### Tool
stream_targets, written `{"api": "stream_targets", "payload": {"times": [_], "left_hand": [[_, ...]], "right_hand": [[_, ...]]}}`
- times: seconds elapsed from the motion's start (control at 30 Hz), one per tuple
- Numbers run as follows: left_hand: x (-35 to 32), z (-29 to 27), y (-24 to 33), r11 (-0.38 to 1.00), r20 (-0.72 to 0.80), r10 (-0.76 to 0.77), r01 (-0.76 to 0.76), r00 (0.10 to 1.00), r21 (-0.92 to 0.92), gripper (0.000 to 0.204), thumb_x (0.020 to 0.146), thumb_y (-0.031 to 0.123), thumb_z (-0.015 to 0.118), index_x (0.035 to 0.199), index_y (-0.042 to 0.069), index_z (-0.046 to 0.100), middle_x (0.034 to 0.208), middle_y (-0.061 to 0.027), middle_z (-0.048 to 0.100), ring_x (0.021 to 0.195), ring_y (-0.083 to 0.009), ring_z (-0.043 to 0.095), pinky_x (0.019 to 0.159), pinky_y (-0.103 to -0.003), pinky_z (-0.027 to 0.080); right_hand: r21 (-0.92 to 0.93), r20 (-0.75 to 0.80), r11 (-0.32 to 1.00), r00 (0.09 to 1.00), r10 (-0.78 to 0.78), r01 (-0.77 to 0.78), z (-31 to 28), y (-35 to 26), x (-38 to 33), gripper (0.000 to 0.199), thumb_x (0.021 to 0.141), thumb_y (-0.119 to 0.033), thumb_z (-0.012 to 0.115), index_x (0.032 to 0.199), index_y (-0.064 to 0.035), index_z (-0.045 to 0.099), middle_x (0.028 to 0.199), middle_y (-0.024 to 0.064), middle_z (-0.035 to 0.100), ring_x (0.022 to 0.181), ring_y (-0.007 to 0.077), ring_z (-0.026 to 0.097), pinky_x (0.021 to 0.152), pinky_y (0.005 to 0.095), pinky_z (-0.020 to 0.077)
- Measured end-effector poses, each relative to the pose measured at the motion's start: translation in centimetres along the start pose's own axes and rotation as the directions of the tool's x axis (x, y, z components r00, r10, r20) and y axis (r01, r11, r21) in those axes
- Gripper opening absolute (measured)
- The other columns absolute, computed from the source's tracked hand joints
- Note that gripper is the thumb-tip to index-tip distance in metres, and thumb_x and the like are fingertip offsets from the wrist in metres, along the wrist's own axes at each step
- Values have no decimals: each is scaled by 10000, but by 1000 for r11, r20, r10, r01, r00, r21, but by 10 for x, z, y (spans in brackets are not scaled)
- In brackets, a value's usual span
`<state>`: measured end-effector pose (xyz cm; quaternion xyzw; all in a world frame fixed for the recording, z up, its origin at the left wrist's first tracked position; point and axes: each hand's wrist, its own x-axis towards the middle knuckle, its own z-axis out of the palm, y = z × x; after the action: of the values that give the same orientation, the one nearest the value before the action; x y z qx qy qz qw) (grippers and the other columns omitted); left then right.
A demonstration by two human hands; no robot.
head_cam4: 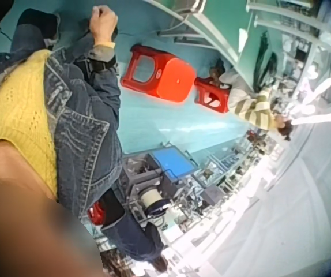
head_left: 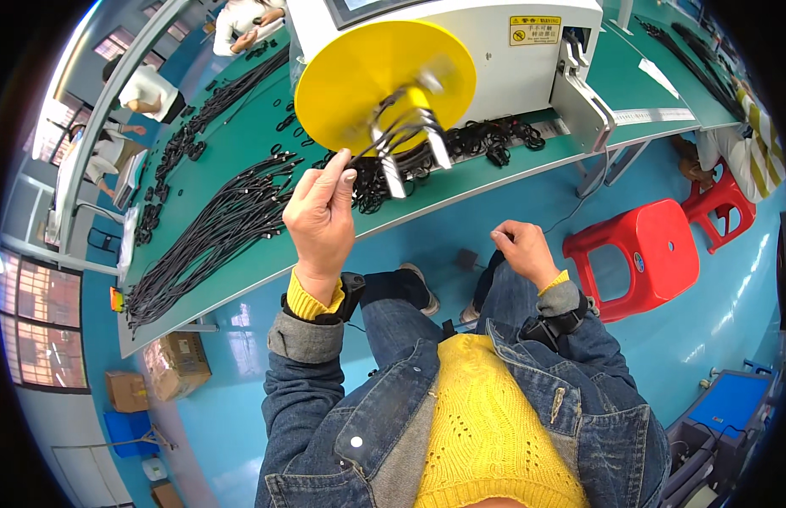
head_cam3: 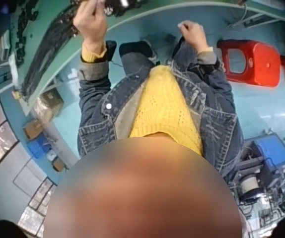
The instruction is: Winding black cables onto a manual winding machine at a production workbench.
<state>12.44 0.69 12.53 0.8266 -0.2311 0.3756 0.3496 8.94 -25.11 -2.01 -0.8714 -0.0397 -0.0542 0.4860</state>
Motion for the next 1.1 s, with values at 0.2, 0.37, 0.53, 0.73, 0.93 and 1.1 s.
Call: {"api": "stream_targets", "payload": {"times": [0.2, 0.37, 0.53, 0.73, 0.93, 1.1], "left_hand": [[1, 18, 18, 996, 29, 92, -92, 995, 13, 248, 791, 53, 631, 1034, 6, 612, 719, -88, 539, 540, -176, 507, 492, -259, 413], [16, 30, 41, 930, 5, 236, -227, 972, 290, 247, 775, 105, 647, 1002, 11, 617, 752, -92, 538, 596, -216, 543, 502, -288, 433], [24, 26, 59, 859, 96, 217, -237, 971, 454, 232, 755, 156, 663, 945, 31, 621, 738, -75, 509, 644, -240, 531, 560, -322, 437], [23, 25, 54, 951, 142, -30, -15, 989, 308, 180, 762, 148, 647, 860, 17, 571, 805, -95, 497, 705, -272, 491, 661, -369, 410], [25, 35, 40, 960, 96, 141, -159, 985, 230, 201, 800, 101, 583, 935, -23, 501, 985, -209, 478, 934, -332, 484, 835, -389, 386], [25, 34, 30, 1000, 228, -19, 17, 973, 12, 374, 852, 78, 488, 1163, -101, 381, 1111, -285, 429, 1098, -404, 418, 963, -392, 327]], "right_hand": [[6, 22, 1000, 1000, -21, 21, -3, -16, 4, 177, 796, -148, 570, 775, 24, 609, 604, 95, 580, 541, 159, 546, 533, 293, 438], [93, -138, 972, 970, -201, 215, -22, -61, 19, 130, 782, -107, 601, 791, 23, 606, 616, 91, 578, 541, 146, 529, 527, 272, 435], [87, -327, 880, 848, -418, 468, -27, -111, 39, 140, 754, -93, 659, 831, 12, 607, 670, 80, 594, 565, 120, 537, 522, 243, 431], [229, -196, 904, 926, -321, 362, -31, -124, 66, 261, 727, -115, 703, 931, 2, 589, 741, 53, 614, 582, 104, 544, 536, 236, 448], [170, -162, 897, 910, -383, 408, -40, -115, 82, 501, 700, -137, 729, 1117, 20, 500, 971, 103, 600, 808, 152, 591, 683, 258, 499], [301, -88, 829, 880, -467, 471, -38, -113, 93, 698, 686, -136, 731, 1258, 37, 369, 1184, 153, 500, 1053, 214, 531, 857, 307, 476]]}}
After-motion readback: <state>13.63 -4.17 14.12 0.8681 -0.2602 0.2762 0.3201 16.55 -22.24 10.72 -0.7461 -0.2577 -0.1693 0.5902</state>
